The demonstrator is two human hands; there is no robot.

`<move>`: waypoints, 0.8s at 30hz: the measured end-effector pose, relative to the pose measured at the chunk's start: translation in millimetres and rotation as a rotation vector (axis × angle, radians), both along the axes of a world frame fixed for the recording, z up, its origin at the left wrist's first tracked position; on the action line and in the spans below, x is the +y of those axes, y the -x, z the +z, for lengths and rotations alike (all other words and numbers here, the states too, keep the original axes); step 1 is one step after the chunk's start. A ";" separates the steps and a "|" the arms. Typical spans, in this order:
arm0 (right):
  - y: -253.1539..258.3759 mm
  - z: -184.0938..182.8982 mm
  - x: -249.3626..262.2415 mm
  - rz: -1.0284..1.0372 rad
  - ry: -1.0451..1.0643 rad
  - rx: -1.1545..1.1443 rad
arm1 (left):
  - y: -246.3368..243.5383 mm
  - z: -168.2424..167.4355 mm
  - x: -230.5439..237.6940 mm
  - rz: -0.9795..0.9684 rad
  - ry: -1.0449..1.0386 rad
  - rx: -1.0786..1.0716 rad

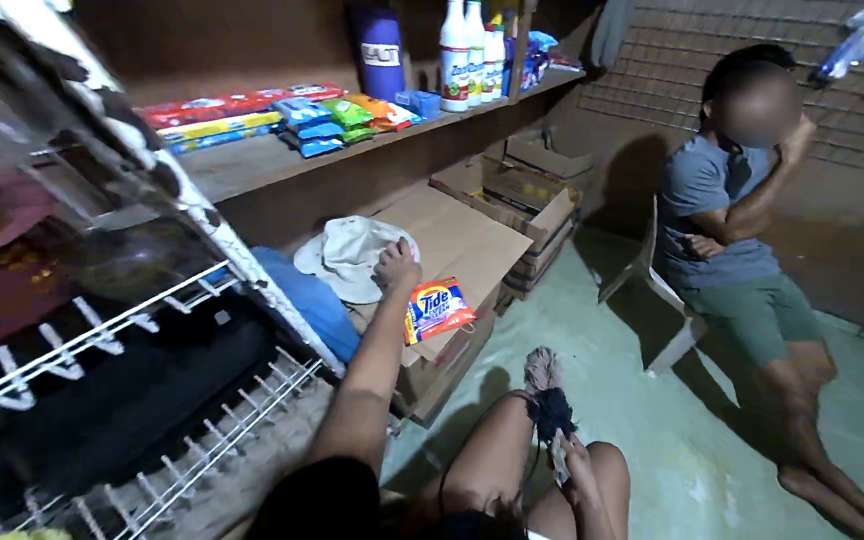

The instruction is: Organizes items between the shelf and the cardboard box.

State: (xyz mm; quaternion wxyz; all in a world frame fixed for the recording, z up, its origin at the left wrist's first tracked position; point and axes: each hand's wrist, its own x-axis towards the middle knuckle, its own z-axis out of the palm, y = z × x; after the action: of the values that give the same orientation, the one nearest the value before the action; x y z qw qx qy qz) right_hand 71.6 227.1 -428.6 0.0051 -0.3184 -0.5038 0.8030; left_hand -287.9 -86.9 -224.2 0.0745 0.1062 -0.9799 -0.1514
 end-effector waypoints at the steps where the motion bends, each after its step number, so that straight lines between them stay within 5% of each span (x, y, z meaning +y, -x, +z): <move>1: -0.5 2.4 0.2 -0.007 0.005 0.002 | 0.2 0.9 3.8 0.005 -0.002 -0.035; 11: -2.8 5.7 -1.9 -0.039 0.053 -0.002 | -13.3 31.3 -16.7 0.032 -0.270 0.018; 17: -7.6 5.3 -2.6 0.006 -0.025 -0.008 | -61.5 135.4 -14.7 -0.266 -0.626 0.523; 24: -6.7 9.5 -1.2 0.029 -0.023 0.016 | -72.3 247.4 -40.6 -0.036 -0.540 1.183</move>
State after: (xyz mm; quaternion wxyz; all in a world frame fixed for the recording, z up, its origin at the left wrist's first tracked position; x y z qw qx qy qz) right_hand 78.3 225.9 -419.1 0.0008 -0.3046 -0.5174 0.7997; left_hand -215.5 -127.5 23.2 0.5698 0.0033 -0.7025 -0.4264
